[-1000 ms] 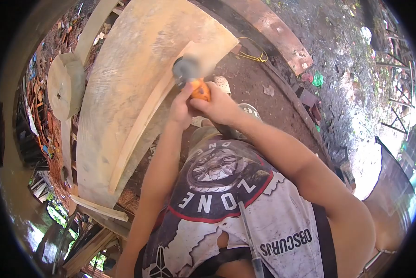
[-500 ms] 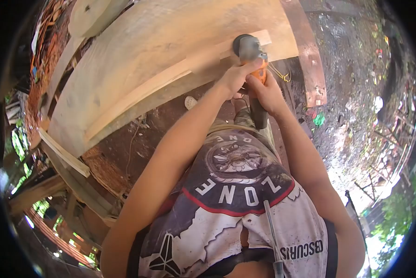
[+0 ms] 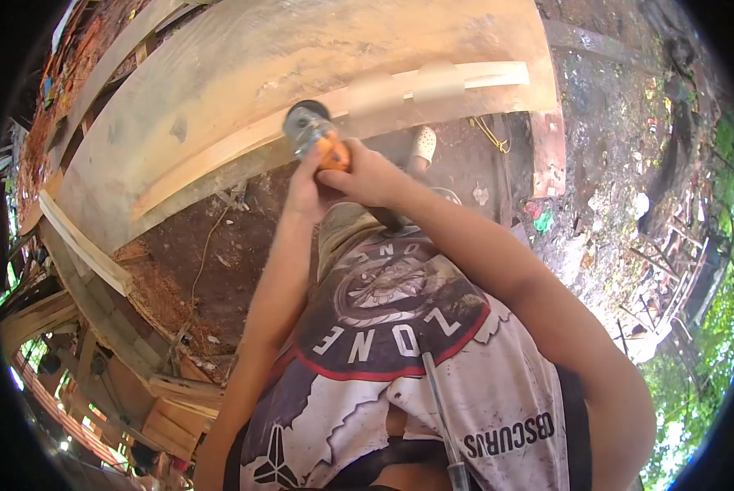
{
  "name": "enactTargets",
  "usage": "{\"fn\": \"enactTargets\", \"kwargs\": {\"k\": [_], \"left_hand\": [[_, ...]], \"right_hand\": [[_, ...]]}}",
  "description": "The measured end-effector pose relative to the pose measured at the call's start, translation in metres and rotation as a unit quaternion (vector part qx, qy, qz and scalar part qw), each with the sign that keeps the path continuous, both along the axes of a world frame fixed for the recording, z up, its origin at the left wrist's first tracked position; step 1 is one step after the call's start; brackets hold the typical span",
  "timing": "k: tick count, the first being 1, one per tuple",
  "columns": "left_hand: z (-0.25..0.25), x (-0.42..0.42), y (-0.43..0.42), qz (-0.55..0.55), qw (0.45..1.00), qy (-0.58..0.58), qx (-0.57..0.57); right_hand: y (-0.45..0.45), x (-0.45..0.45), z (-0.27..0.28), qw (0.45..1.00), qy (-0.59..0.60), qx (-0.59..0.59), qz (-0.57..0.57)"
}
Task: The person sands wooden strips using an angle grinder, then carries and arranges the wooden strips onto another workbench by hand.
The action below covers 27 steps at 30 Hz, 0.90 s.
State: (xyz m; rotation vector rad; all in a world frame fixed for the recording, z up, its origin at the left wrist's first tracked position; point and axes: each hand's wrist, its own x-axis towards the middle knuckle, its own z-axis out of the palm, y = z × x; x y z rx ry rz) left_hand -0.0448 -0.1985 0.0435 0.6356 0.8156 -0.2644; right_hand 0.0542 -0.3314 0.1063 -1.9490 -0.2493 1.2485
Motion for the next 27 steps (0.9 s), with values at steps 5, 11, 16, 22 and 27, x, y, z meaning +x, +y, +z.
{"fn": "enactTargets", "kwargs": {"k": [5,11,16,22,27], "left_hand": [[0.027,0.014,-0.009,0.027,0.999,-0.02,-0.013],[-0.003,0.074,-0.085,-0.062,0.995,-0.07,-0.025],[0.006,0.128,-0.157,-0.155,0.986,-0.043,-0.047],[0.005,0.186,-0.217,-0.269,0.962,-0.047,-0.022],[0.005,0.225,-0.247,-0.357,0.932,-0.057,-0.005]], "right_hand": [[-0.003,0.01,0.007,0.999,-0.025,-0.008,0.032],[-0.092,0.042,-0.004,0.996,-0.028,-0.014,-0.083],[-0.181,0.067,-0.034,0.985,-0.031,0.013,-0.169],[-0.234,0.106,-0.008,0.966,0.012,0.02,-0.256],[-0.274,0.124,-0.022,0.952,-0.003,0.027,-0.304]]}}
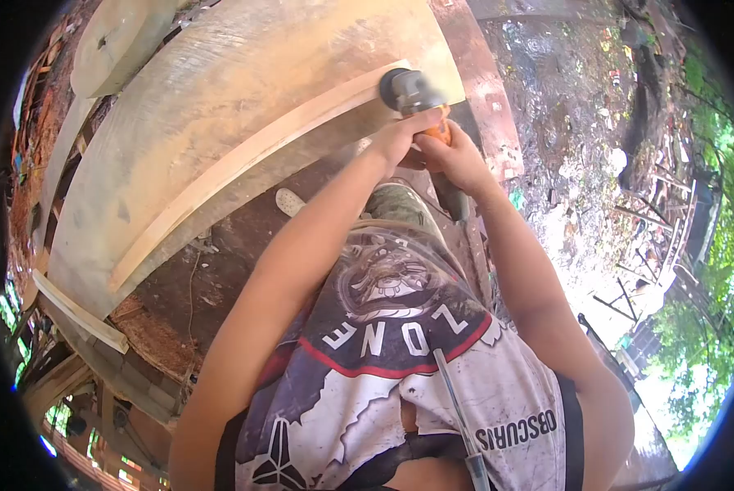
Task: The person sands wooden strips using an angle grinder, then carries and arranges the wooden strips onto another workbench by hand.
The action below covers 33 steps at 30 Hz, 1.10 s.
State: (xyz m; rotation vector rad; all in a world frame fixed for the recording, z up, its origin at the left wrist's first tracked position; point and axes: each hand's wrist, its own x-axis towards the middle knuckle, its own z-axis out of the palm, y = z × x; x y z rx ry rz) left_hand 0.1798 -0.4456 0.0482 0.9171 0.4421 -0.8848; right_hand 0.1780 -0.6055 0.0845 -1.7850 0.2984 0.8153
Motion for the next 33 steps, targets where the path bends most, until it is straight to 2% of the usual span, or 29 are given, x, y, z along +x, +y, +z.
{"fn": "enactTargets", "kwargs": {"k": [3,5,6,7,9,11,12,13,14,15,17,21,23,24,27,28,30,33], "left_hand": [[-0.009,0.024,-0.013,-0.003,1.0,-0.019,0.004],[-0.022,0.034,-0.013,-0.018,0.997,-0.071,0.034],[-0.021,0.031,-0.009,0.0,0.997,-0.063,0.053],[-0.02,0.025,-0.003,0.014,0.993,-0.082,0.088],[-0.016,0.009,0.014,0.035,0.98,-0.123,0.153],[-0.01,-0.017,0.036,0.067,0.987,-0.084,0.12],[-0.011,-0.032,0.046,0.119,0.988,-0.067,0.069],[-0.015,-0.046,0.057,0.167,0.984,-0.052,0.016],[-0.02,-0.06,0.067,0.208,0.975,-0.072,0.012],[-0.013,-0.072,0.082,0.209,0.975,-0.075,0.011],[0.003,-0.099,0.124,0.173,0.985,0.018,0.023],[0.008,-0.149,0.176,0.207,0.978,0.017,0.009],[0.004,-0.179,0.199,0.292,0.956,0.016,0.01],[0.006,-0.192,0.215,0.295,0.955,0.014,0.001],[0.012,-0.226,0.263,0.362,0.932,-0.009,-0.005],[0.011,-0.236,0.278,0.366,0.931,-0.014,0.003],[0.015,-0.257,0.304,0.367,0.93,-0.021,0.026],[0.013,-0.283,0.335,0.39,0.92,-0.006,0.029]], "right_hand": [[-0.01,0.008,-0.016,0.999,0.012,0.035,-0.034],[-0.008,0.01,-0.035,0.992,0.019,0.087,-0.086],[0.007,0.004,-0.029,0.985,-0.003,0.118,-0.128],[0.018,0.001,-0.029,0.98,0.024,0.152,-0.126],[0.042,-0.008,-0.014,0.984,0.032,0.14,-0.101],[0.051,-0.017,-0.019,0.992,0.037,0.121,-0.027],[0.057,-0.02,-0.019,0.995,0.03,0.089,0.028],[0.072,-0.024,-0.015,0.995,0.028,0.091,0.033],[0.09,-0.032,-0.01,0.995,0.018,0.077,0.059],[0.107,-0.041,-0.004,0.995,0.008,0.06,0.084],[0.138,-0.054,0.001,0.993,0.016,0.06,0.099],[0.19,-0.082,0.006,0.982,0.029,0.024,0.183],[0.226,-0.1,0.013,0.97,0.035,0.002,0.241],[0.237,-0.109,-0.003,0.96,-0.031,-0.021,0.278],[0.295,-0.133,0.007,0.95,0.025,0.002,0.31],[0.311,-0.141,0.008,0.95,0.025,-0.007,0.311],[0.339,-0.157,0.01,0.931,-0.048,-0.03,0.36],[0.372,-0.182,-0.003,0.936,-0.024,0.013,0.352]]}}
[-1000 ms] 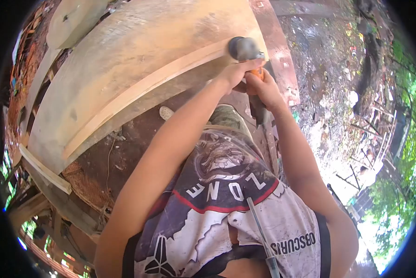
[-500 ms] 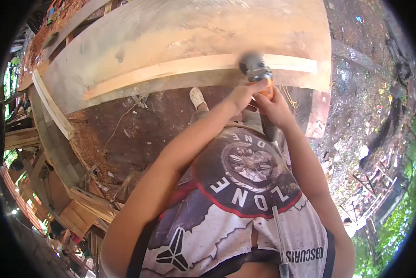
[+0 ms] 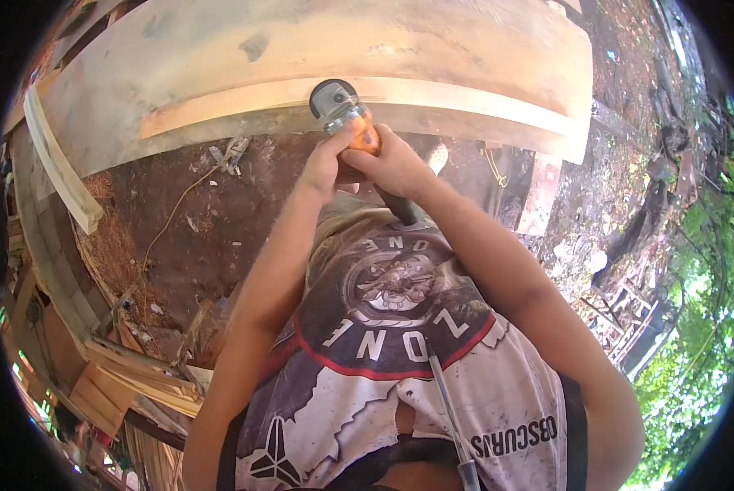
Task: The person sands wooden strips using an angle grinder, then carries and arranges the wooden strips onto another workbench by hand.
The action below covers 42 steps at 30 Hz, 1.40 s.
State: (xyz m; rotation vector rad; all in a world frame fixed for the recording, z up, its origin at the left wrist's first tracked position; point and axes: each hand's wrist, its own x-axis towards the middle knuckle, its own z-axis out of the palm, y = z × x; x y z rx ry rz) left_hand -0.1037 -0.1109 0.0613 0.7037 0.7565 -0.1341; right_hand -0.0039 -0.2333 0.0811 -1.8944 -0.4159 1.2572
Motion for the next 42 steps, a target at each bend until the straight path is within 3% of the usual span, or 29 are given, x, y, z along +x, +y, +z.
{"fn": "enactTargets", "kwargs": {"k": [4,6,10,14,20,21,25,31,36,42], "left_hand": [[-0.002,-0.035,0.048,0.0,0.999,0.035,0.01],[0.003,-0.047,0.067,-0.013,0.999,0.027,0.008],[0.012,-0.046,0.078,0.021,1.0,0.016,0.003],[0.002,-0.02,0.043,0.008,0.999,0.037,-0.025],[-0.011,0.015,-0.014,-0.066,0.996,-0.035,-0.045],[-0.007,0.02,-0.022,-0.055,0.996,-0.07,-0.003],[0.005,0.039,-0.04,-0.148,0.989,-0.003,-0.021],[-0.007,0.071,-0.078,-0.192,0.981,0.012,-0.013],[-0.01,0.108,-0.117,-0.199,0.979,-0.02,-0.039],[-0.019,0.157,-0.176,-0.29,0.956,0.021,-0.029]], "right_hand": [[0.052,-0.024,-0.001,0.999,-0.034,0.015,0.039],[0.073,-0.029,0.01,0.999,0.003,-0.029,0.046],[0.089,-0.031,0.023,0.996,-0.062,-0.025,0.063],[0.046,-0.019,0.012,0.999,-0.034,-0.032,0.018],[-0.02,0.003,0.019,0.997,-0.045,-0.057,-0.033],[-0.027,0.005,0.024,0.996,-0.036,-0.067,-0.048],[-0.058,0.015,0.017,0.995,-0.035,-0.057,-0.08],[-0.101,0.04,0.013,0.988,-0.021,-0.099,-0.115],[-0.142,0.067,0.014,0.983,0.059,-0.023,-0.174],[-0.207,0.093,0.007,0.969,0.033,-0.034,-0.242]]}}
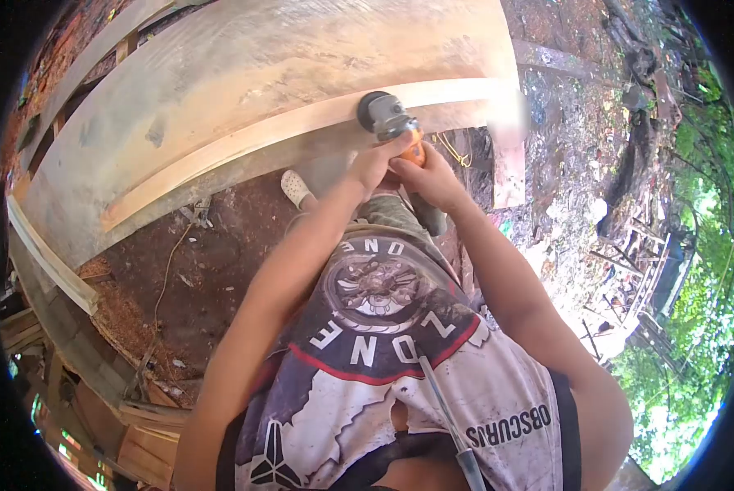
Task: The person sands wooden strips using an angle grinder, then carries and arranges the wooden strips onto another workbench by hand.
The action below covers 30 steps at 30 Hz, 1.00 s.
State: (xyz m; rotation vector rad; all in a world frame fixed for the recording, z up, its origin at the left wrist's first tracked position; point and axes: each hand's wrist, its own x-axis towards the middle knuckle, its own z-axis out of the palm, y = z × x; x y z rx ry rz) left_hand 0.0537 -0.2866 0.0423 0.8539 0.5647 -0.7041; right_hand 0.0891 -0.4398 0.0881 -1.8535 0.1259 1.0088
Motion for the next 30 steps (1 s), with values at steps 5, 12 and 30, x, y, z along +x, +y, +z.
{"fn": "enactTargets", "kwargs": {"k": [5,12,30], "left_hand": [[-0.004,0.055,-0.052,-0.02,0.998,-0.052,0.024],[-0.002,0.081,-0.059,-0.02,0.957,-0.124,0.262],[0.017,-0.109,0.144,0.169,0.985,-0.026,0.021]], "right_hand": [[-0.05,0.027,-0.011,0.995,0.008,0.029,-0.096],[-0.048,0.046,-0.003,0.975,0.051,0.156,-0.151],[0.177,-0.051,0.023,0.985,0.015,0.008,0.17]]}}
